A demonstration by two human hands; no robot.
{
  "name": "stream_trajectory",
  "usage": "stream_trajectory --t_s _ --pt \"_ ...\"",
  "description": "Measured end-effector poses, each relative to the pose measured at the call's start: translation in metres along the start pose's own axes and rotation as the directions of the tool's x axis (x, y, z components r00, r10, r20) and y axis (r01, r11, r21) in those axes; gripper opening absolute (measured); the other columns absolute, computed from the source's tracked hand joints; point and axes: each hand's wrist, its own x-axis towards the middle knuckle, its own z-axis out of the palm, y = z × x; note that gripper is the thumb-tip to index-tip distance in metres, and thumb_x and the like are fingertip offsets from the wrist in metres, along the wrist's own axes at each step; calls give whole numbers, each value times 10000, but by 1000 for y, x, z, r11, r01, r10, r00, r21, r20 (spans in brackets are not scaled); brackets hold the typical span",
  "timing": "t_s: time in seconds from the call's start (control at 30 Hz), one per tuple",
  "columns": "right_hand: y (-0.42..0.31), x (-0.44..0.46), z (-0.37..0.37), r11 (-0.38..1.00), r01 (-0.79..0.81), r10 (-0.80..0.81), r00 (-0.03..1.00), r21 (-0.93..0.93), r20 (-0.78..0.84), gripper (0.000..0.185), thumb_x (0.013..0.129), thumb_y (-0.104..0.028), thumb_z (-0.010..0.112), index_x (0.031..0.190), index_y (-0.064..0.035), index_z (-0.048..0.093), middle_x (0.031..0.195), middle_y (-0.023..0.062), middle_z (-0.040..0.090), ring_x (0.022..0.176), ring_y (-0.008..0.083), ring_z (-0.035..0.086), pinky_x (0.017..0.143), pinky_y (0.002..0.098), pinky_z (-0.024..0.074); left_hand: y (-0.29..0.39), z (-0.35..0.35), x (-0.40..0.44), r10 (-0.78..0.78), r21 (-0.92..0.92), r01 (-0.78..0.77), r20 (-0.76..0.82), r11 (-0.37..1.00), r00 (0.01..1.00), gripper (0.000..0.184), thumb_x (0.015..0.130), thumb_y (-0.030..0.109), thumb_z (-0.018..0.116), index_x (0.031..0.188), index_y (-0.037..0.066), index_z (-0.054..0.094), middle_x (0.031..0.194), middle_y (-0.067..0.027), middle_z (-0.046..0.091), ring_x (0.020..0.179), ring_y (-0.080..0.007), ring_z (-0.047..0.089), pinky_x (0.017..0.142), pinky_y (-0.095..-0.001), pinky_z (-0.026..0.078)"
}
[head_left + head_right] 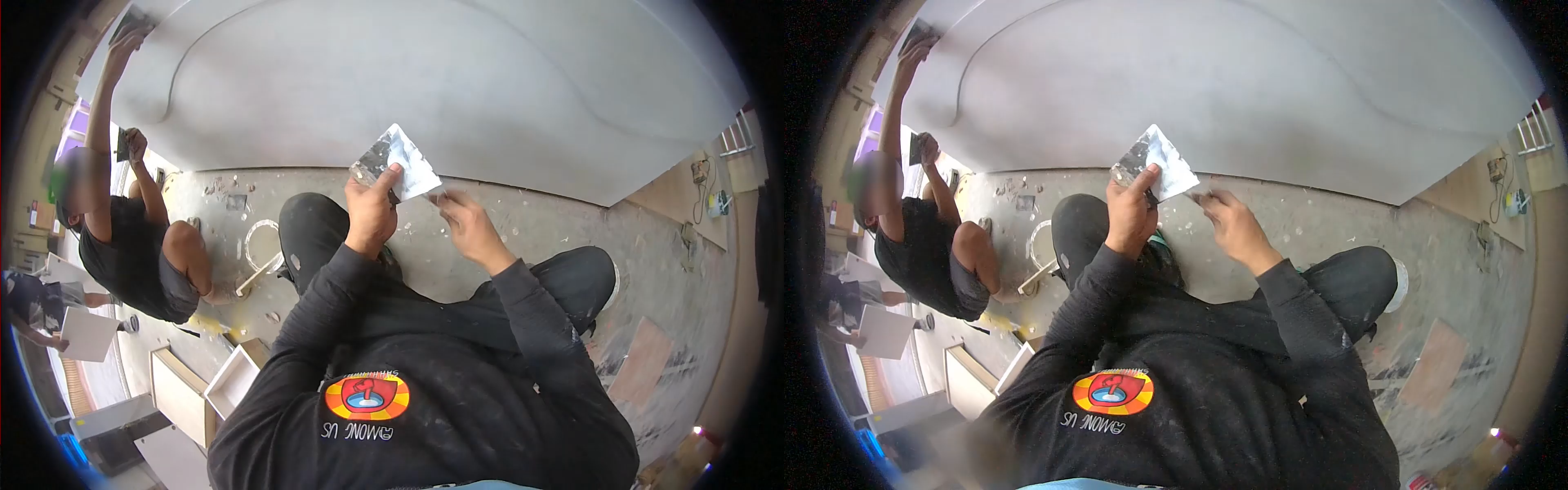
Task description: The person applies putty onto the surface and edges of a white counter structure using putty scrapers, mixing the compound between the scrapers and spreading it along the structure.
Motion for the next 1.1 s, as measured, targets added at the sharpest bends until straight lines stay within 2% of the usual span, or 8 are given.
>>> stream_trajectory --t_s 0.1,0.17,0.27,0.5,0.7,0.77,1.03,1.1 --pt "-4 -15 -8 993 -108 105 993 -48 -44 439 792 86 572 1197 -59 657 1099 186 612 983 390 608 833 407 504 3 4 6 105 47 -106 18 993 994 294 887 -25 637 1169 -55 557 1097 -100 648 975 -172 631 871 -315 506" --pt "-32 -13 -20 942 47 -109 979 -332 -170 477 752 67 583 1188 -102 679 1117 158 603 1025 366 585 874 428 480 0 -6 2 228 272 -203 -64 941 971 306 910 18 638 1191 -63 545 1102 -98 647 989 -155 613 889 -297 485" --pt "-48 -10 -17 842 142 -240 962 -521 -127 503 732 33 592 1189 -152 689 1150 116 583 1083 334 539 922 444 441 5 2 -4 296 443 -254 -27 860 955 263 933 61 632 1157 -41 538 1045 -70 639 955 -121 591 864 -270 469" --pt "-48 -10 0 850 88 -136 989 -519 -56 551 722 16 587 1231 -178 667 1216 85 548 1134 321 488 955 465 405 15 -1 -6 226 566 -316 225 761 948 200 924 31 623 1102 -14 542 931 -36 634 844 -81 579 753 -231 471" --pt "-52 -1 0 847 62 -133 986 -527 -98 516 763 -11 605 1249 -175 655 1227 81 549 1139 324 483 955 471 403 6 -7 -14 95 660 -249 260 709 961 219 896 18 645 1089 -36 556 843 -31 638 753 -60 553 649 -228 458" --pt "-47 -1 1 846 62 -143 983 -529 -113 505 773 -15 606 1250 -174 654 1222 78 554 1135 325 486 948 471 409 7 -9 -12 130 640 -322 328 698 936 250 886 20 660 1105 -41 554 831 -32 638 726 -58 544 618 -227 449" --pt "-31 19 -16 898 -22 -113 954 -440 -277 518 762 32 600 1246 -148 650 1184 118 573 1084 357 528 928 456 434 -10 -18 -37 71 725 -285 311 627 948 254 897 18 657 1124 -34 556 878 -46 649 778 -83 583 673 -222 476" --pt "-32 11 -14 921 -32 -110 935 -388 -338 530 756 54 589 1245 -144 649 1173 140 579 1074 369 535 931 453 436 -12 -25 -26 146 501 -179 104 847 984 254 951 95 622 1171 -11 551 1025 -62 644 888 -114 603 773 -266 504"
